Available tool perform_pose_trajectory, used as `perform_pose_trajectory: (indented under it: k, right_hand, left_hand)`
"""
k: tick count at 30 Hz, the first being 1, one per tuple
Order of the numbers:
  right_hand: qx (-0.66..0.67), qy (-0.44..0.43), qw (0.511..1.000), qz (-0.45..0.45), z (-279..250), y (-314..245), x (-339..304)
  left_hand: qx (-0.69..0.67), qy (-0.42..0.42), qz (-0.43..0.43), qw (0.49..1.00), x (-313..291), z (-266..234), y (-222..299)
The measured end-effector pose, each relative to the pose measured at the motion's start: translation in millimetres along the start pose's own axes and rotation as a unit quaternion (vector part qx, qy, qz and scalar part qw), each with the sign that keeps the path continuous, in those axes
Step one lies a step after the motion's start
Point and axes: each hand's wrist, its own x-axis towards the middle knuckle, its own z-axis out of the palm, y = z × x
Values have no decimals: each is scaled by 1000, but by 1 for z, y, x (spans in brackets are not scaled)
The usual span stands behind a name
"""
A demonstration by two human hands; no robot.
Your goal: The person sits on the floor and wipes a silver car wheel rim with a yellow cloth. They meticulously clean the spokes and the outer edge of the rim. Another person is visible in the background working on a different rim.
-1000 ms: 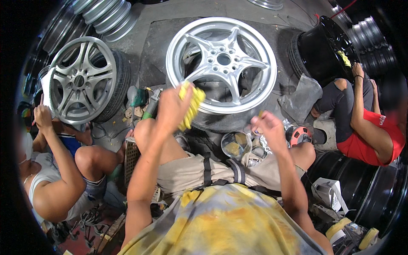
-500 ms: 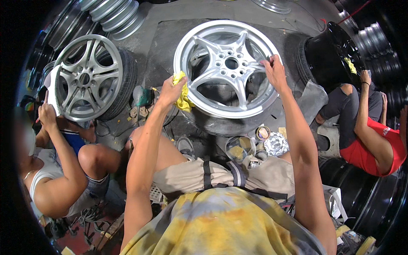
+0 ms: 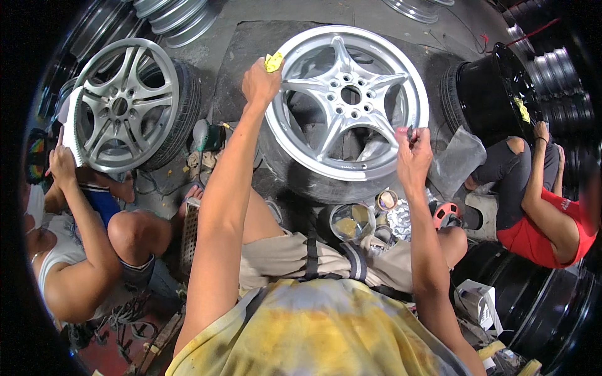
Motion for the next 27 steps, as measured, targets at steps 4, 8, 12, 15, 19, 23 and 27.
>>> perform_pose_trajectory:
  k: [4, 8, 12, 15, 19, 23, 27]
  right_hand:
    - [-43, -124, 989, -64, -9, -18, -31]
    - [-38, -243, 957, -154, 5, -38, -62]
    - [190, -306, 925, 121, 18, -38, -74]
    - [267, -337, 879, 207, 15, -39, -63]
    - [351, -327, 825, 298, 12, -37, -64]
    - [400, -314, 794, 332, 11, -37, -67]
    - [252, -316, 888, 217, 17, -34, -72]
  left_hand:
    - [-19, 31, 14, 999, -3, 3, 0]
    - [-27, 23, 17, 999, -1, 5, -5]
    - [-28, 34, 30, 999, -1, 5, -4]
    - [-35, 30, 27, 999, -2, 5, -4]
    - [-22, 10, 14, 1000, 1, 4, -4]
    - [-28, 36, 27, 999, -1, 5, -6]
    - [-27, 24, 20, 999, 1, 6, -3]
